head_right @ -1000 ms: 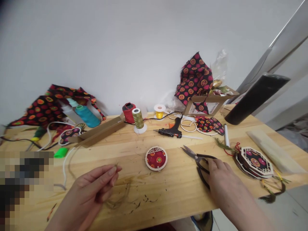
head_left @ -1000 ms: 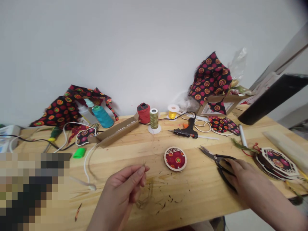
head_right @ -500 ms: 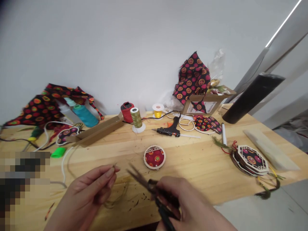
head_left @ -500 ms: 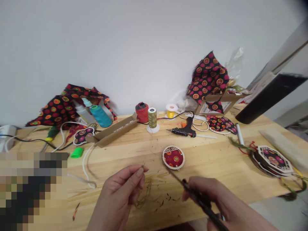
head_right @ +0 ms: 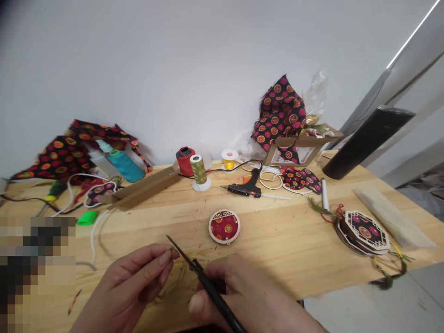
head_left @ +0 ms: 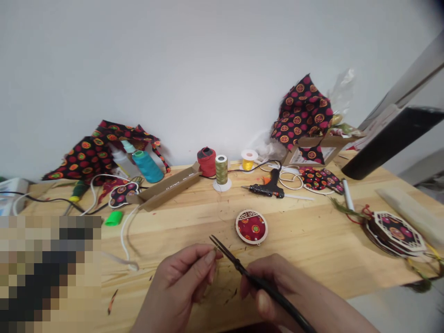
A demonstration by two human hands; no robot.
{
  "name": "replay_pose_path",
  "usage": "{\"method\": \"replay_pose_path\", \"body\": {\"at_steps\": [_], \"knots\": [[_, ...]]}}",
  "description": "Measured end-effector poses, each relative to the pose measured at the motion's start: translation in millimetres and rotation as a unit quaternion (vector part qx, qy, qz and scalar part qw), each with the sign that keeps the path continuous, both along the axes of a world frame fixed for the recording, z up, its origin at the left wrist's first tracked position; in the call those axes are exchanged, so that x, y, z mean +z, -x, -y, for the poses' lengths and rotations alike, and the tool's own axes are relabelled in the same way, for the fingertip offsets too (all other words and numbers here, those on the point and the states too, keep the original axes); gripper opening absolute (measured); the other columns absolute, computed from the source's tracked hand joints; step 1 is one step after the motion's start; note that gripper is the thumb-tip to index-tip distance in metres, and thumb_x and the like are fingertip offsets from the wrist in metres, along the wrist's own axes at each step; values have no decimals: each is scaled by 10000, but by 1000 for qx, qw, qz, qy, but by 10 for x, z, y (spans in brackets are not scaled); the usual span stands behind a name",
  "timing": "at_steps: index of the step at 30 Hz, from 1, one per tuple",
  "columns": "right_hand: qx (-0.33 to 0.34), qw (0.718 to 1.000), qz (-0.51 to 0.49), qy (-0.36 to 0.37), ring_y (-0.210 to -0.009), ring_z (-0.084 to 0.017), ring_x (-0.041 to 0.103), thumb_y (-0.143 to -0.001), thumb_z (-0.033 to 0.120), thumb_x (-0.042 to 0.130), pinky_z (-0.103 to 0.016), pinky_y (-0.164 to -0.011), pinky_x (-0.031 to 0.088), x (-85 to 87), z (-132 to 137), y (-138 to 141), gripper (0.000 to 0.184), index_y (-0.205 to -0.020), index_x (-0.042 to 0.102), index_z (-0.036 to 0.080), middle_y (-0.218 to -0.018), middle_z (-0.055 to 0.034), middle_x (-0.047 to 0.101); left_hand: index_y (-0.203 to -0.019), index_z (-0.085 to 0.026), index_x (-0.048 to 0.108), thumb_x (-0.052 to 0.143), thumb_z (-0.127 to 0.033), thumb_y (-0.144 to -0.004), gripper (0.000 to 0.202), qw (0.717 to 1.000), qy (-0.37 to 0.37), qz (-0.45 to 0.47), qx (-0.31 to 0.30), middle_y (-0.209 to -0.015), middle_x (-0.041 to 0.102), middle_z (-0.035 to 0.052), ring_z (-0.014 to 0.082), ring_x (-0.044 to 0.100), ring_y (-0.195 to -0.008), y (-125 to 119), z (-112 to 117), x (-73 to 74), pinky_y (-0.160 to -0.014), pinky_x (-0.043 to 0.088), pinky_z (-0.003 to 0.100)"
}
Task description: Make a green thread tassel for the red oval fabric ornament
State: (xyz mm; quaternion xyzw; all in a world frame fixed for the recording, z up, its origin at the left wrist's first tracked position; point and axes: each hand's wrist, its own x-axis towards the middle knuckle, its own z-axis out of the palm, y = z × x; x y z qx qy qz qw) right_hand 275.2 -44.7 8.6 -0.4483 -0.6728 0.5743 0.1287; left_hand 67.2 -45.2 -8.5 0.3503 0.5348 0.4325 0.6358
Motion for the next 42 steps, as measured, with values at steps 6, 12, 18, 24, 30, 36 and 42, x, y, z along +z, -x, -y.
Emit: {"method": "replay_pose_path", "body": {"at_steps": [6, 12, 18, 24, 30, 36, 42], "knots": [[18, 999, -15, 30, -610, -98, 409, -810, 508, 539, -197, -524, 337, 4, -95, 19, 386, -888, 616, 138, -671, 18, 480, -660, -158, 692, 666, -363, -756, 227, 1000, 3, -11, -24, -507, 438, -44, 79, 277, -475, 7, 13, 5, -442, 180, 226], [-2, 998, -32, 50, -588, -83, 361, -779, 371, 596, -190, -502, 282, -57, -96, 54, 231, -803, 606, 142, -640, 44, 422, -654, -158, 693, 679, -377, -738, 235, 1000, 7, -10, -22, -506, 448, -39, 78, 284, -471, 15, 6, 1, -438, 175, 226], [-9, 996, -45, 71, -580, -73, 340, -741, 249, 611, -187, -510, 265, -69, -103, 78, 115, -770, 612, 137, -619, 57, 414, -668, -156, 701, 678, -376, -742, 233, 1000, 7, -13, -26, -508, 452, -38, 81, 286, -481, 13, 1, -9, -441, 179, 224], [-11, 995, -65, 75, -574, -70, 332, -742, 334, 640, -188, -494, 244, -114, -120, 74, 200, -743, 624, 135, -602, 60, 411, -652, -158, 693, 668, -362, -752, 228, 1000, 2, -16, -24, -503, 452, -38, 80, 294, -474, 20, 7, -6, -437, 193, 214], [-11, 996, -57, 63, -557, -65, 345, -752, 327, 643, -193, -493, 248, -152, -109, 64, 180, -765, 671, 150, -580, 64, 434, -640, -163, 684, 664, -340, -758, 214, 1000, 2, -12, -15, -506, 476, -35, 78, 304, -470, 24, 16, -16, -437, 203, 205], [-15, 994, -75, 75, -546, -57, 325, -746, 261, 638, -190, -485, 233, -161, -111, 63, 142, -739, 674, 124, -562, 65, 413, -638, -155, 706, 688, -305, -732, 178, 1000, -3, -8, 11, -498, 493, -22, 83, 340, -467, -11, 17, 25, -432, 218, 199], [-26, 994, -78, 66, -523, -63, 340, -762, 290, 612, -180, -456, 239, -157, -104, 43, 183, -751, 685, 122, -533, 56, 422, -625, -157, 712, 721, -299, -703, 162, 999, 6, 2, 31, -491, 526, -28, 63, 355, -440, 9, 10, 34, -410, 253, 166]]}}
